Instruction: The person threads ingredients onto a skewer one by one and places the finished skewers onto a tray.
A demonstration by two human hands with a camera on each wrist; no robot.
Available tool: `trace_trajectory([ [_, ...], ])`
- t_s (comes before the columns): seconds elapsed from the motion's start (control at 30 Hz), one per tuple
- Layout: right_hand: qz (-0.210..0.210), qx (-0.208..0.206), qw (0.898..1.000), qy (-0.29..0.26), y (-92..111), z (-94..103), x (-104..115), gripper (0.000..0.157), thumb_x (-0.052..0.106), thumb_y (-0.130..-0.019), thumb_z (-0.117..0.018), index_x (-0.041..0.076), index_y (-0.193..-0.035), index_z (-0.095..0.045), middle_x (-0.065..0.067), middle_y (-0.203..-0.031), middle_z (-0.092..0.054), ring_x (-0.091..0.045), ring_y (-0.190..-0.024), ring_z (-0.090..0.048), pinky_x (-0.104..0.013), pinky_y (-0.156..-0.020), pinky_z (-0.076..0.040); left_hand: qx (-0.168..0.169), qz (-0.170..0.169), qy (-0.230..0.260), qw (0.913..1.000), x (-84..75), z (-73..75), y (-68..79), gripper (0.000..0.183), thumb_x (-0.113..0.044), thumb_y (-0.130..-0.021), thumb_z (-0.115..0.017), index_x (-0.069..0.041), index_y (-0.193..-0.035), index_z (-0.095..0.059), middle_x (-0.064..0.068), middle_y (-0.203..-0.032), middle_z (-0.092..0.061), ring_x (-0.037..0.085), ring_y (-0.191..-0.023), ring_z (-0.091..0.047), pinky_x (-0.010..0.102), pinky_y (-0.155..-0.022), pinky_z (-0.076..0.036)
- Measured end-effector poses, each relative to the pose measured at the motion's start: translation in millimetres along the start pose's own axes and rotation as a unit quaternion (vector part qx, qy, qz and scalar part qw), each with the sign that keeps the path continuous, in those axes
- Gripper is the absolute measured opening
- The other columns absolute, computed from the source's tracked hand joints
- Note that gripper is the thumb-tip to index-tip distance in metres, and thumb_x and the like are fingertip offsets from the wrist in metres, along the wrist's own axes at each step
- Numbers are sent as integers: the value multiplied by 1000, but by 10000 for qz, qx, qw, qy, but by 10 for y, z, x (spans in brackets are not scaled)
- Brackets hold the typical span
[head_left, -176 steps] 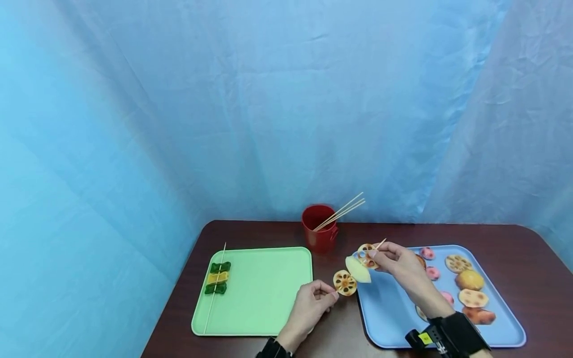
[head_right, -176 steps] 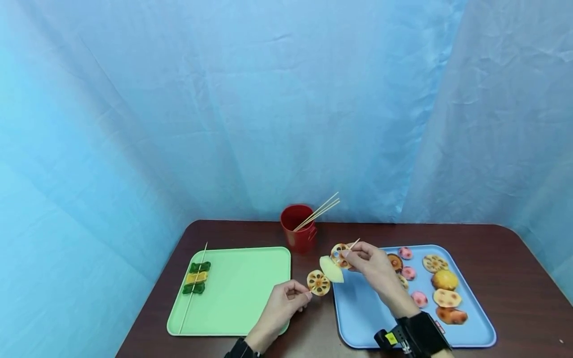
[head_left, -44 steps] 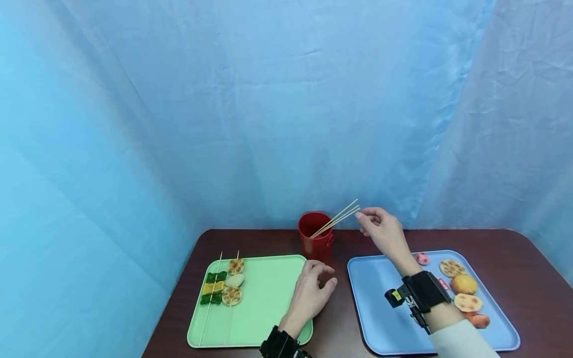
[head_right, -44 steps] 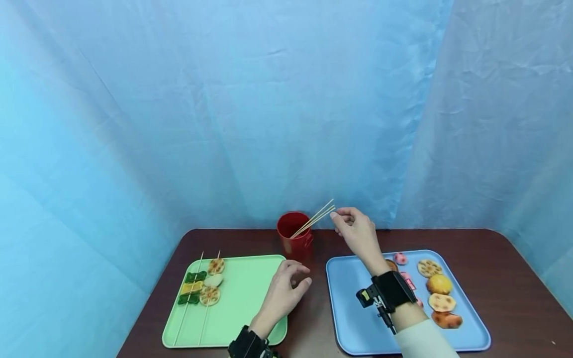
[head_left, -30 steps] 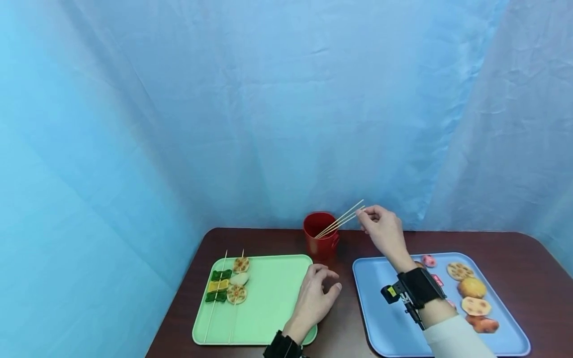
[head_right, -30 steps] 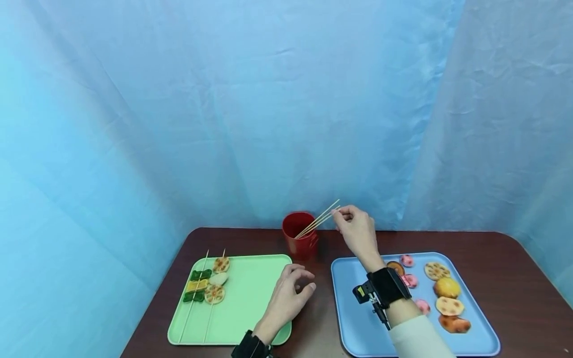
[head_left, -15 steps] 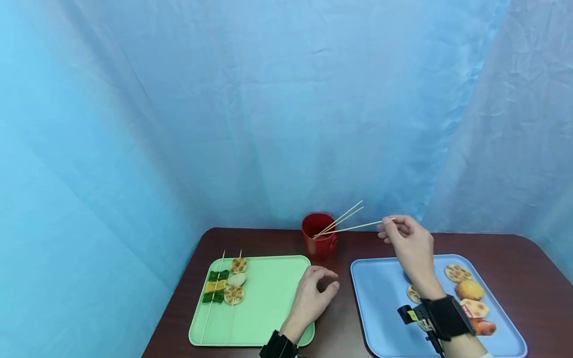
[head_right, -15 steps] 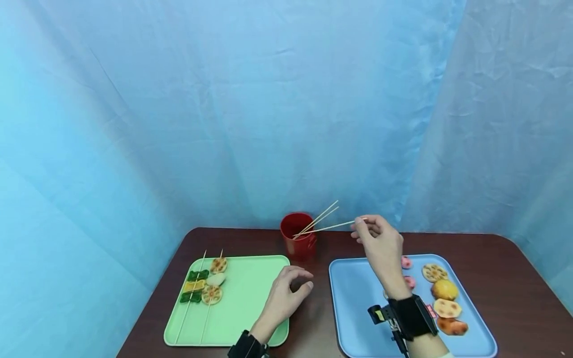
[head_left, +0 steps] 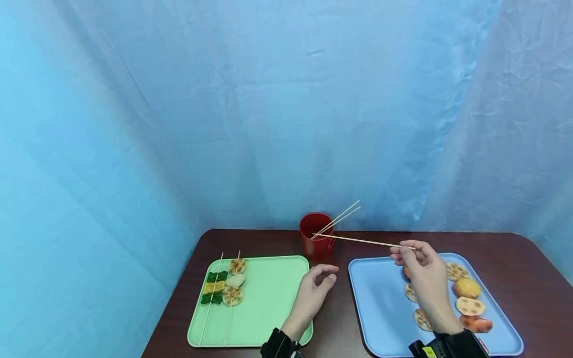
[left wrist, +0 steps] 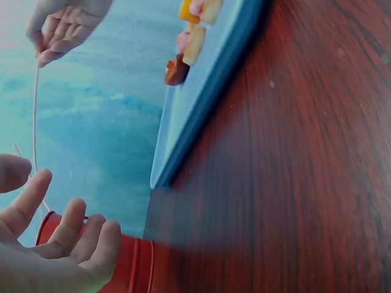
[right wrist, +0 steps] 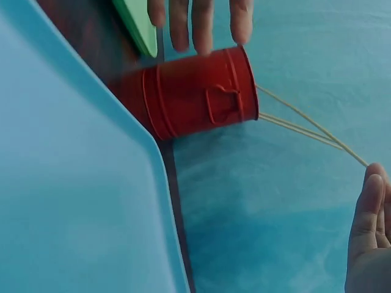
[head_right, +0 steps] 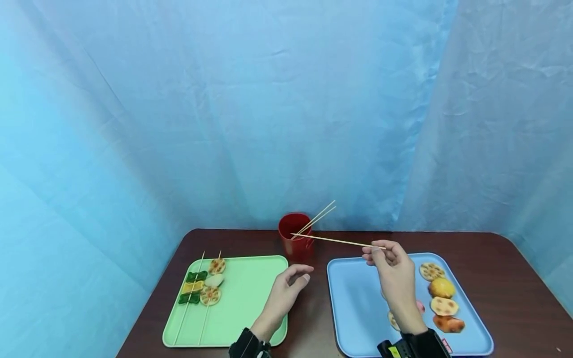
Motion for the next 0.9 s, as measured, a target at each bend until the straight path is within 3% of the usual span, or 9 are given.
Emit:
trace_trajectory([
  [0.17, -304, 194, 9975, -610, 67, -27, -70, 25, 21, -107, -56, -1, -118, -57, 0, -97, -76, -9, -83, -72, -22, -74, -58, 181, 154, 722, 9971, -35, -60, -17, 31, -19, -103, -63, -3, -130, -67, 14, -130, -67, 25, -115, -65, 36, -97, -53],
  [0.27, -363, 408, 9926, -1082, 98, -66, -120, 26, 15, -107, -57, -8, -117, -54, -2, -95, -76, -10, -84, -72, -22, -76, -58, 362, 286, 1353, 9897, -50, -110, -41, 38, -19, -105, -62, -1, -139, -59, 16, -136, -65, 32, -124, -64, 37, -99, -54],
  [0.47, -357, 658, 9885, -1314, 131, -155, -154, 29, 15, -107, -58, -11, -118, -52, -2, -97, -76, -11, -86, -72, -23, -78, -59, 561, 317, 2633, 9626, -129, -168, -104, 49, -14, -105, -61, 0, -150, -46, 20, -145, -58, 31, -130, -60, 36, -103, -50],
  [0.7, -696, 728, 9863, -1305, 246, -254, -162, 29, 13, -106, -58, -13, -118, -53, -3, -96, -77, -11, -85, -73, -24, -79, -59, 315, 682, 3770, 9231, -130, -217, -93, 36, -9, -106, -56, 1, -141, -52, 20, -138, -64, 35, -127, -62, 40, -98, -54],
  [0.8, -766, 766, 9857, -1289, 293, -283, -173, 30, 14, -106, -58, -13, -119, -54, -3, -97, -77, -12, -86, -74, -25, -79, -59, 166, 810, 3983, 9135, -124, -250, -81, 32, -9, -106, -57, 0, -137, -56, 18, -135, -66, 36, -126, -63, 41, -96, -54],
  [0.9, -855, 856, 9848, -1246, 335, -296, -196, 29, 14, -106, -58, -12, -119, -54, -5, -99, -77, -12, -88, -74, -27, -80, -59, 63, 836, 4047, 9106, -117, -286, -67, 31, -10, -105, -59, 0, -134, -57, 18, -133, -67, 37, -125, -63, 42, -95, -55],
])
Point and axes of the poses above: each hand's wrist, its own y-axis away from the middle knuckle, its own z-axis out of the back of the hand, x = y × z, the point moved 2 cm from there along -y, towards the middle knuckle
